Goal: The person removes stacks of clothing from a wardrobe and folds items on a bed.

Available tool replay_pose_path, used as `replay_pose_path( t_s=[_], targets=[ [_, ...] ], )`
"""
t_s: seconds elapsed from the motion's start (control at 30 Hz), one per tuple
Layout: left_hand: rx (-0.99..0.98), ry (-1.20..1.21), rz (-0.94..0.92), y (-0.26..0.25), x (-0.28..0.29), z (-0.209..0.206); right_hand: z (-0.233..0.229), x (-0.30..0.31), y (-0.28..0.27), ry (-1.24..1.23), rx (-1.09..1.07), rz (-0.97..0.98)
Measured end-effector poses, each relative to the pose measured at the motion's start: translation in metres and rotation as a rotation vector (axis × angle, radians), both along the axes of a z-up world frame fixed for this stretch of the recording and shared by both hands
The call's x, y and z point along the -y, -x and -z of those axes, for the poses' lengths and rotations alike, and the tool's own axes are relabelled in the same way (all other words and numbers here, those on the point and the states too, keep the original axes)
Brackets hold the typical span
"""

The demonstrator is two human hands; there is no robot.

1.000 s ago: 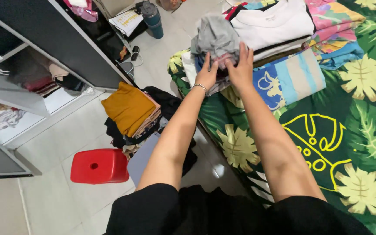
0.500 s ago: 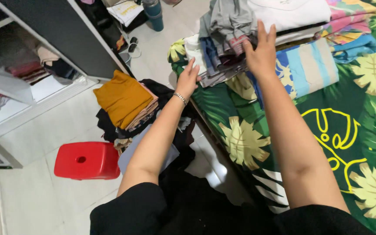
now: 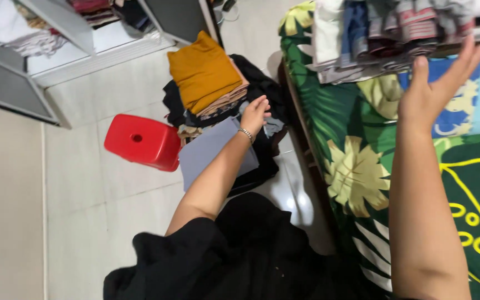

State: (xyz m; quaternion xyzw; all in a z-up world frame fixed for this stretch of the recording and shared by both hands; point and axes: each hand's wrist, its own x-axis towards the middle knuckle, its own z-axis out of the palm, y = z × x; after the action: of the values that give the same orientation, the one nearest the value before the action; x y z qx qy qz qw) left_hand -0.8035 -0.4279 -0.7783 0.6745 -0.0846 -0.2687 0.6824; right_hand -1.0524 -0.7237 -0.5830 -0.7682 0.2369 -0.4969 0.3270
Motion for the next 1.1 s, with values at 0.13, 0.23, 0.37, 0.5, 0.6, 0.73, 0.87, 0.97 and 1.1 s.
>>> replay_pose_path(
  t_s=[0.13, 0.23, 0.37, 0.5, 0.6, 0.73, 0.87, 0.97, 1.1],
  targets=[
    [0.156, -0.017, -0.11, -0.024, -0.016, 0.017, 0.01, -0.049, 0.022, -0.231, 0.107, -0.092],
    [0.643, -0.479, -0.244, -0.051, -0.057, 0.016, 0.018, -0.075, 0.026, -0.263, 0.118, -0.103],
    [0.665, -0.804, -0.516, -0.092, -0.167, 0.007, 0.032, -0.097, 0.025, -0.359, 0.234, -0.217],
    [0.34, -1.505, -0.16, -0.107, -0.292, 0.009, 0.039, -0.125, 0.031, -0.45, 0.279, -0.248],
    [0.129, -1.621, -0.026, -0.1, -0.355, 0.037, 0.04, -0.138, 0.035, -0.493, 0.255, -0.243],
    [-0.073, -1.651, -0.082, -0.077, -0.39, 0.061, 0.041, -0.142, 0.038, -0.554, 0.292, -0.241],
    [-0.187, -1.662, -0.06, -0.038, -0.412, 0.056, 0.042, -0.141, 0.047, -0.558, 0.329, -0.216],
    [-0.157, -1.637, 0.038, -0.021, -0.394, 0.052, 0.046, -0.143, 0.056, -0.526, 0.342, -0.222],
    [-0.097, -1.616, 0.249, 0.005, -0.371, 0.046, 0.048, -0.149, 0.07, -0.55, 0.344, -0.19]
  ],
)
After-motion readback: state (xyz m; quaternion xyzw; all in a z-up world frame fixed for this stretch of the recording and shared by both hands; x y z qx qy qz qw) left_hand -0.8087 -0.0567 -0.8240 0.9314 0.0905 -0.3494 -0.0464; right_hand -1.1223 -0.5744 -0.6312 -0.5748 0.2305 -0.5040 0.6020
